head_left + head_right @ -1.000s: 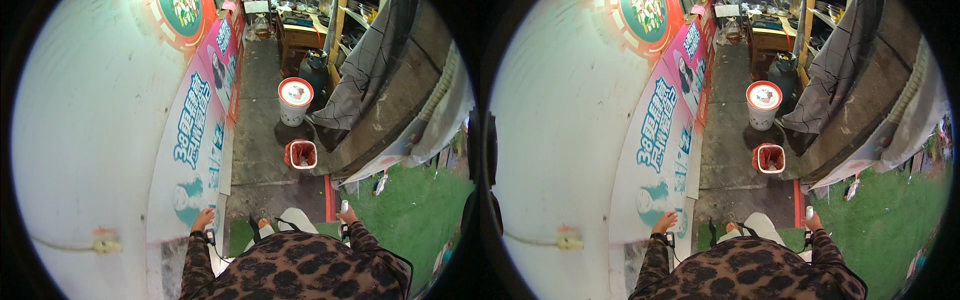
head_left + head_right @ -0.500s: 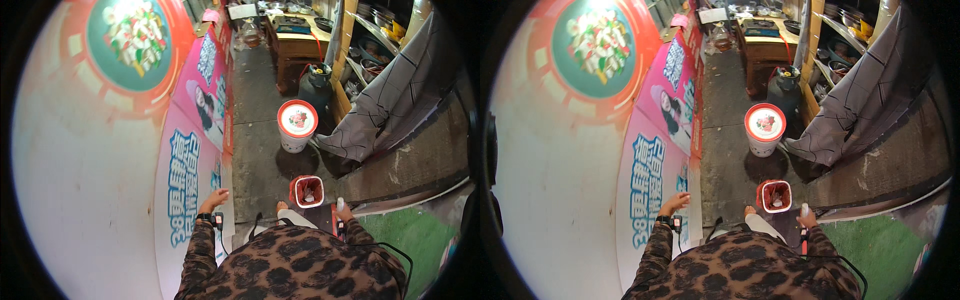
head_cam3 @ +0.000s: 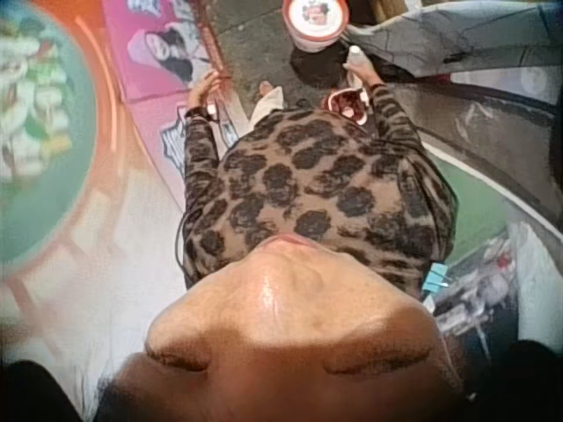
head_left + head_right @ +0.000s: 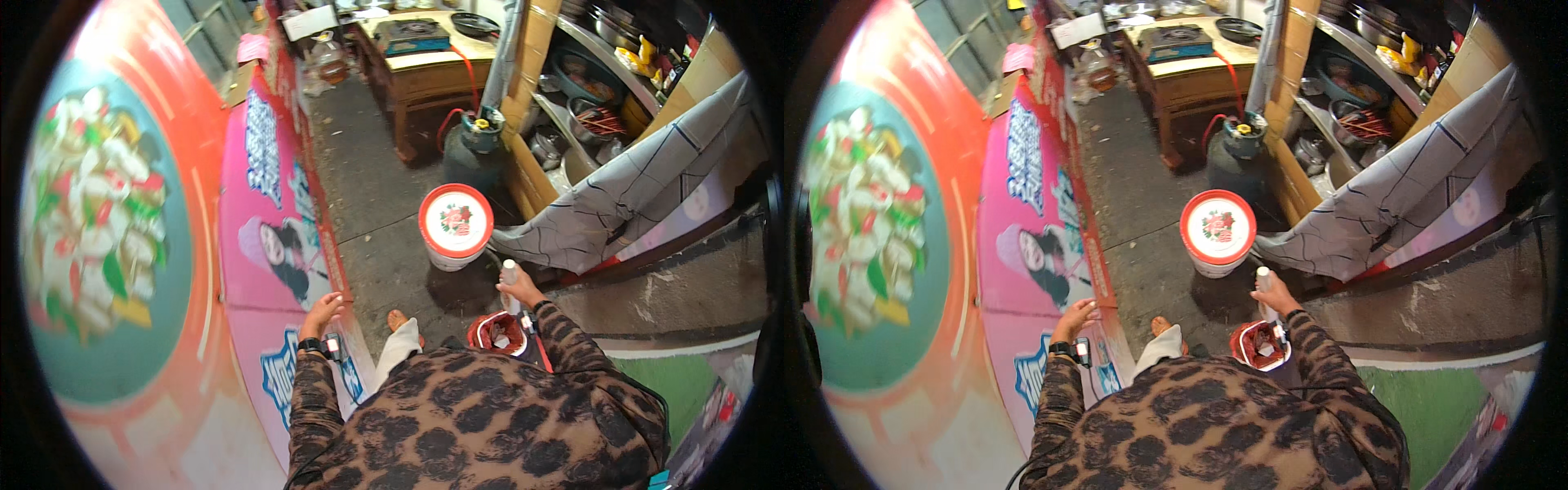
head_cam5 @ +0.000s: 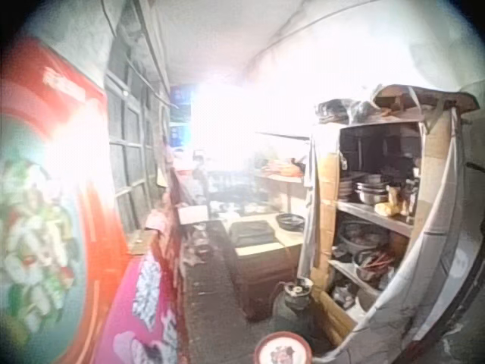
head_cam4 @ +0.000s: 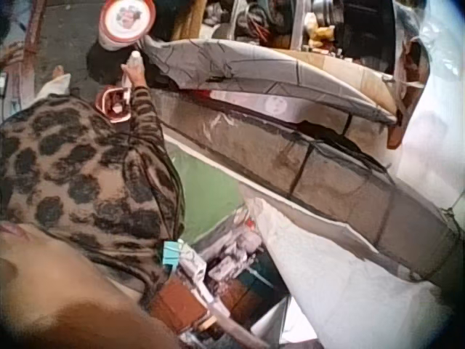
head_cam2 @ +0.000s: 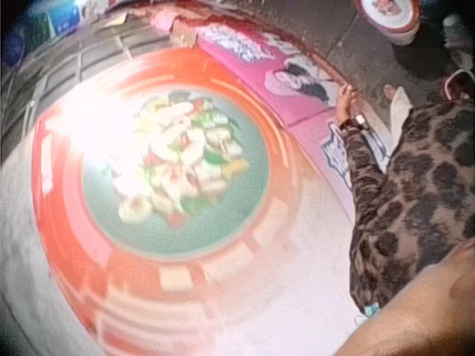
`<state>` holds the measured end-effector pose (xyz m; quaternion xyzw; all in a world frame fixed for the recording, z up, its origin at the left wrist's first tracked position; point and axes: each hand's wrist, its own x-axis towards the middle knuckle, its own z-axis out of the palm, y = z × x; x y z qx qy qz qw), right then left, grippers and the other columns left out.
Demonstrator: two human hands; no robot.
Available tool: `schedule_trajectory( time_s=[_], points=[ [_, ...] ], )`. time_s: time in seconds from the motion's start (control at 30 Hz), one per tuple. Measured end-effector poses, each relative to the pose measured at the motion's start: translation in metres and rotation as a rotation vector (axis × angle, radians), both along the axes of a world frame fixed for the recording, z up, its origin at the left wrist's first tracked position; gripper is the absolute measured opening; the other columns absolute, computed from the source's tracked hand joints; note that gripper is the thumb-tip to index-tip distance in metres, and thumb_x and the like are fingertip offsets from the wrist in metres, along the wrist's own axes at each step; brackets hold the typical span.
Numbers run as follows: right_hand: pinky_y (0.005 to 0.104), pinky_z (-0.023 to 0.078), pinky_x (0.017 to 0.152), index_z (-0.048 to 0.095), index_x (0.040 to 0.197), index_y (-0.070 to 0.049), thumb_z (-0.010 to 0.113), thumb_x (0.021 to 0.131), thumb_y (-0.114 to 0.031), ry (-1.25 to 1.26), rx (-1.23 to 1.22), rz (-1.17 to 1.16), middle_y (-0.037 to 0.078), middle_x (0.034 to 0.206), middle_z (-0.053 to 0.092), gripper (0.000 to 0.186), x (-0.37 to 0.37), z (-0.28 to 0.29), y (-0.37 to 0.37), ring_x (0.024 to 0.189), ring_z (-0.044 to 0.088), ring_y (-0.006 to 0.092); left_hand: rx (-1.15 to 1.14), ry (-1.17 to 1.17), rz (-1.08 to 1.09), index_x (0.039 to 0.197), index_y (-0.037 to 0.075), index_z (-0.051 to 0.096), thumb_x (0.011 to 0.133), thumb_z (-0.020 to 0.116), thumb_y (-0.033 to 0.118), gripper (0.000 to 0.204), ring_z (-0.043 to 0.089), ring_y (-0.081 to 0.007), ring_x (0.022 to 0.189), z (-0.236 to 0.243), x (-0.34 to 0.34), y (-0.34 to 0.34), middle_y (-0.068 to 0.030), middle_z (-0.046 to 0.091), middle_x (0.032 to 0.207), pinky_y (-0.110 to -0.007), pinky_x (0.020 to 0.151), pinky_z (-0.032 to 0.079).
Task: The person walks from an indoor area to an outdoor space carrying a bottle, then returns to a kitchen area. They remove the burner grate and the top cover of a portable gas stove, exposing the internal components.
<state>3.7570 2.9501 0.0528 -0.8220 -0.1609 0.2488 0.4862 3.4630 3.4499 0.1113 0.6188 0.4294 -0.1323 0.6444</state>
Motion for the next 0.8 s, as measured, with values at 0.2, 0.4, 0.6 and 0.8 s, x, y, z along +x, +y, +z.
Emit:
schedule_trajectory(
  time_s=[0.2,0.4,0.6,0.8],
  points=[
    [0.0378,0.050,0.085,0.054,0.112,-0.005,0.084,0.070,-0.019,0.131,-0.151,-0.060,0.007,0.099,0.063,0.054,0.023,0.002,0.045,0.092,0.062,0.0205,-0.025,0.052,-0.108,0.142,0.010,0.049,0.099,0.061,0.037,0.051,0.059,-0.0154,0.115,-0.004,0.110,0.112,-0.0021,0.058,0.133,-0.034,0.093,0.048],
    [0.0385,0.051,0.084,0.054,0.111,-0.004,0.085,0.068,-0.018,0.251,-0.180,-0.198,0.008,0.099,0.064,0.055,0.042,-0.030,0.052,0.092,0.063,0.0209,-0.063,-0.028,-0.138,0.141,0.010,0.051,0.098,0.060,0.035,0.050,0.060,-0.0108,0.104,-0.004,0.207,0.183,0.0016,0.061,0.123,-0.029,0.086,0.050],
    [0.0381,0.052,0.080,0.056,0.104,-0.004,0.086,0.065,-0.014,0.237,-0.342,-0.289,0.008,0.093,0.064,0.050,0.112,-0.071,0.097,0.086,0.063,0.0218,-0.100,0.024,-0.020,0.139,0.009,0.051,0.099,0.063,0.032,0.047,0.064,-0.0160,0.105,-0.011,0.295,0.274,-0.0041,0.061,0.130,-0.030,0.082,0.052],
    [0.0375,0.048,0.098,0.054,0.126,-0.001,0.082,0.070,-0.011,0.317,-0.115,-0.195,0.013,0.117,0.065,0.063,0.225,-0.061,0.190,0.110,0.061,0.0250,-0.016,-0.098,0.064,0.138,0.009,0.052,0.096,0.066,0.035,0.051,0.063,-0.0181,0.111,0.002,0.365,0.342,-0.0085,0.060,0.134,-0.035,0.092,0.049]
  ],
)
